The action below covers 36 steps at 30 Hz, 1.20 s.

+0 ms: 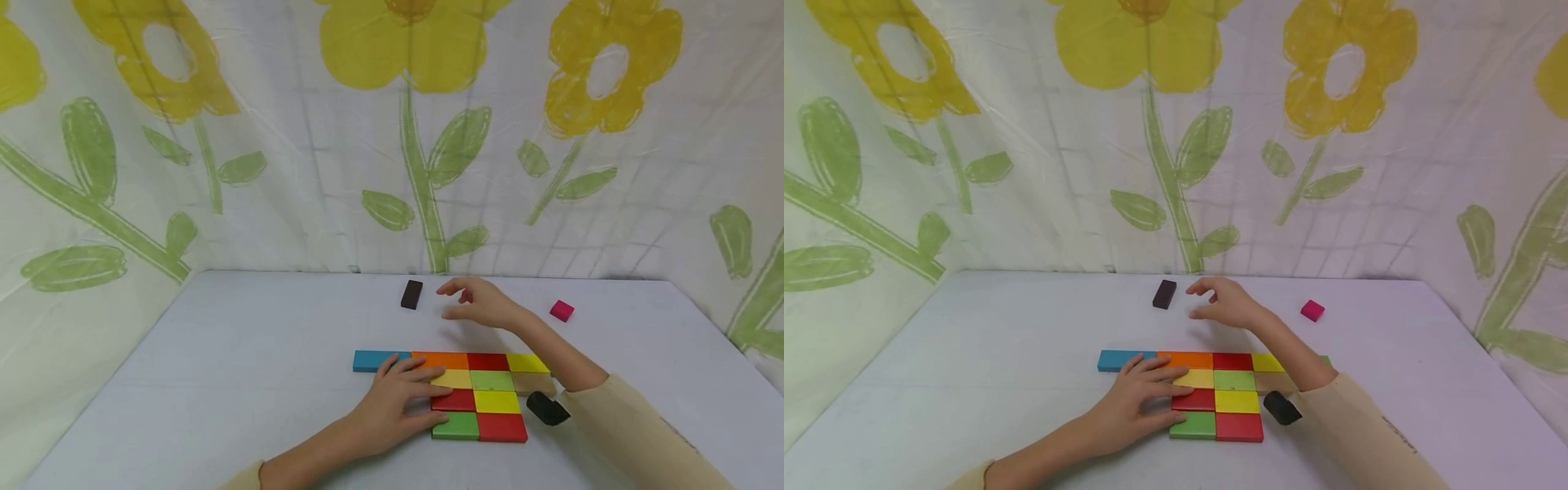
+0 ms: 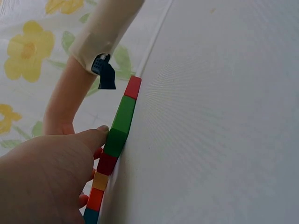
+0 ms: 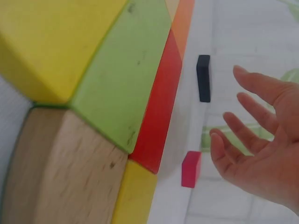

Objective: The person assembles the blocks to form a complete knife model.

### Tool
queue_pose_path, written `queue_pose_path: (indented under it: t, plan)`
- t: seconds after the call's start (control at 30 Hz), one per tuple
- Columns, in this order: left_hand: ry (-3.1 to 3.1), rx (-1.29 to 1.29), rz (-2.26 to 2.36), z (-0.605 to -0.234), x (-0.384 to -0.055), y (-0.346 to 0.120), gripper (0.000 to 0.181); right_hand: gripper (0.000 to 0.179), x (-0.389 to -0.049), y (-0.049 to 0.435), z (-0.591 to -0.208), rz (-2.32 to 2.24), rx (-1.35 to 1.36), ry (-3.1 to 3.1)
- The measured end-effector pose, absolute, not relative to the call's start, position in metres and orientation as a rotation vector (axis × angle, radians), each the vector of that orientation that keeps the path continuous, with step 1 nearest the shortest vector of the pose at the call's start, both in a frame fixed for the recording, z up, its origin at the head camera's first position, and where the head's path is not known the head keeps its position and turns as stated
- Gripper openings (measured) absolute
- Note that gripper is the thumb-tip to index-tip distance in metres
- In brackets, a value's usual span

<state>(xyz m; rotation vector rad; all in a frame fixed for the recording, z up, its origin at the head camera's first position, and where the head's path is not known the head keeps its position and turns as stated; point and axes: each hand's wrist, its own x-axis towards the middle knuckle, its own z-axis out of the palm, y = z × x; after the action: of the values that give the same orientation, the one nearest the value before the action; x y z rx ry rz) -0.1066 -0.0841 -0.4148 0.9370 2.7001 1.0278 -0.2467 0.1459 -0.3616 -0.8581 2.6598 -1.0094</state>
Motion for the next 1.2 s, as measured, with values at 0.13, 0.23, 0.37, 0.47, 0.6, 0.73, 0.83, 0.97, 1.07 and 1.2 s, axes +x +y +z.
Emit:
queue_pose_path:
  t: [0.13, 0.23, 0.37, 0.47, 0.6, 0.73, 0.83, 0.97, 1.07, 1.2]
  plan:
    - [2.699, 0.943, 1.028, -0.415, -0.107, -0.084, 0.042, 0.047, -0.255, 0.139, -0.362, -1.025, -0.838, 2.632]
    - [2.698, 0.946, 1.027, -0.415, -0.107, -0.084, 0.042, 0.053, -0.260, 0.133, -0.362, -1.023, -0.797, 2.608]
    - [2.693, 0.943, 1.028, -0.414, -0.107, -0.084, 0.042, 0.058, -0.267, 0.125, -0.363, -1.002, -0.776, 2.582]
    - [2.689, 0.937, 1.027, -0.414, -0.107, -0.084, 0.042, 0.060, -0.273, 0.119, -0.365, -0.984, -0.785, 2.571]
    - [2.685, 0.940, 1.037, -0.414, -0.107, -0.084, 0.042, 0.062, -0.281, 0.111, -0.368, -0.958, -0.794, 2.565]
    - [2.683, 0.942, 1.047, -0.415, -0.107, -0.085, 0.042, 0.067, -0.288, 0.105, -0.369, -0.933, -0.802, 2.544]
    - [2.687, 0.943, 1.047, -0.416, -0.108, -0.085, 0.042, 0.070, -0.291, 0.102, -0.369, -0.922, -0.825, 2.497]
    - [2.688, 0.955, 1.050, -0.418, -0.108, -0.085, 0.041, 0.068, -0.296, 0.100, -0.371, -0.896, -0.895, 2.421]
    - [2.685, 0.961, 1.054, -0.418, -0.108, -0.085, 0.041, 0.065, -0.298, 0.100, -0.374, -0.873, -0.966, 2.380]
    - [2.686, 0.962, 1.054, -0.418, -0.108, -0.085, 0.041, 0.060, -0.298, 0.100, -0.375, -0.862, -1.017, 2.364]
